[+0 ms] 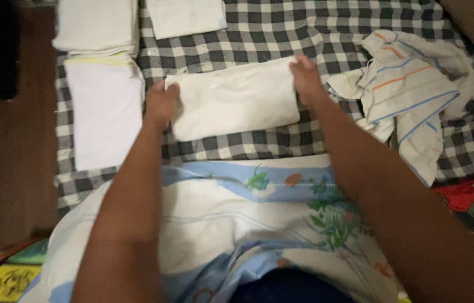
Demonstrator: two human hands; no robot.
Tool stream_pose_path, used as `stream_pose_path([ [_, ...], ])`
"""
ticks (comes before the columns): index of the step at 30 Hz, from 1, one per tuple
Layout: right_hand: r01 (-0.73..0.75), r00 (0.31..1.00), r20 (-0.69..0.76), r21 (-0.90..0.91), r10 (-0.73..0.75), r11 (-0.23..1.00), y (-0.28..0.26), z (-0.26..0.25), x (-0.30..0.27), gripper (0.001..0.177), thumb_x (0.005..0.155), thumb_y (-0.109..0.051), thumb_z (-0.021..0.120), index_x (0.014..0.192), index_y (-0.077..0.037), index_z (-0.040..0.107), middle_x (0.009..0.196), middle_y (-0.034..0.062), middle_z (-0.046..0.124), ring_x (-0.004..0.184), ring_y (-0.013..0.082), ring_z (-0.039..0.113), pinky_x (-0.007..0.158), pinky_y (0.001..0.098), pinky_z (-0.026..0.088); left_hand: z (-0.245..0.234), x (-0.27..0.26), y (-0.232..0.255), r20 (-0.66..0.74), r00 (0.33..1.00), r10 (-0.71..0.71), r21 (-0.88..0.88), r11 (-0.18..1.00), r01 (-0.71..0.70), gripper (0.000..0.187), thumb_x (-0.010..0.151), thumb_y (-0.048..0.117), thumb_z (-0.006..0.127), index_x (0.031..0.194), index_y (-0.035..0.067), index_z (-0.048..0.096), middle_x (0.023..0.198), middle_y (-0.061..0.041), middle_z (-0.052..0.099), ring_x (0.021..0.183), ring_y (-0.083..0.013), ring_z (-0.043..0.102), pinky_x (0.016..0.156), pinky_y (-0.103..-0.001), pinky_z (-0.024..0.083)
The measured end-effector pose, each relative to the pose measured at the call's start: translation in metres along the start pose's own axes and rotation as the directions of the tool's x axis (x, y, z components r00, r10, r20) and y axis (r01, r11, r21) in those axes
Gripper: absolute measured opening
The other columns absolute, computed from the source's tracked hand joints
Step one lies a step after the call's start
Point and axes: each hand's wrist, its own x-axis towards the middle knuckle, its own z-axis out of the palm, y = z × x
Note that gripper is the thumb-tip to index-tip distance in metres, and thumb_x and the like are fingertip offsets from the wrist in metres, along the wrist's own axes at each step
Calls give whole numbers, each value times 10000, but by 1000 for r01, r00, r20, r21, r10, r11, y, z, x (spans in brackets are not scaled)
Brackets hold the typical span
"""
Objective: The person folds several white and striped linens on a checkered bedsheet. Each item is unfolded, smoothed, folded into a compact rectangle, and stacked on the left side of the bed.
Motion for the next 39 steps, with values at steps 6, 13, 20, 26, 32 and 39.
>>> stream_pose_path([
  [6, 267, 963, 44, -318, -267, 910, 11, 36, -1, 613, 921, -239, 757, 1415, -32, 460, 1303, 230, 613, 1147, 301, 617, 950, 437, 518, 33, -23, -9, -258, 915, 310, 718, 695, -33, 340, 911, 254, 682, 1088, -34, 645, 943, -259, 730, 846, -405, 726, 738, -485, 567],
  [13, 166, 901, -268, -512, -340, 843, 33, 57, 5, 421, 1042, -194, 675, 1407, -38, 533, 1215, 182, 691, 1084, 305, 674, 948, 440, 533, 59, -47, 54, -313, 940, 137, 817, 544, 193, 279, 1052, 281, 570, 1135, 14, 586, 931, -257, 710, 870, -455, 690, 750, -582, 529],
  [20, 471, 632, -260, -619, -730, 629, -9, 51, 15, 352, 995, -72, 587, 1333, 13, 538, 1180, 183, 573, 1110, 258, 626, 992, 371, 580, 66, -59, 65, -40, 747, 664, 882, 374, -286, 290, 850, 128, 668, 1127, 49, 636, 1159, -225, 635, 1060, -386, 603, 856, -557, 488],
  [26, 568, 808, 206, -520, -552, 638, -8, 139, -50, 293, 949, -98, 569, 1235, -44, 603, 1307, 156, 596, 1247, 315, 563, 1106, 424, 475, 127, -58, 32, 527, 785, 327, 675, 400, -620, 166, 963, 138, 635, 1106, 54, 640, 1222, -173, 634, 1157, -370, 605, 1046, -504, 495],
  [32, 580, 799, 394, -706, -455, 407, 12, 109, -57, 668, 982, -416, 630, 1546, -127, 420, 1612, 167, 355, 1495, 356, 312, 1221, 536, 230, 109, -79, 21, 480, 820, 312, 799, 231, -555, 595, 983, 422, 582, 1450, 61, 509, 1536, -193, 424, 1447, -380, 367, 1179, -616, 250],
  [39, -45, 997, -70, -874, -34, 484, 13, 31, -21, 684, 1051, -537, 472, 1595, -149, 323, 1698, 200, 89, 1541, 439, 60, 1174, 683, 55, 84, -81, 74, 42, 996, 73, 979, 198, -56, 847, 942, 644, 502, 1577, 140, 257, 1672, -131, 92, 1529, -381, -10, 1153, -733, -4],
])
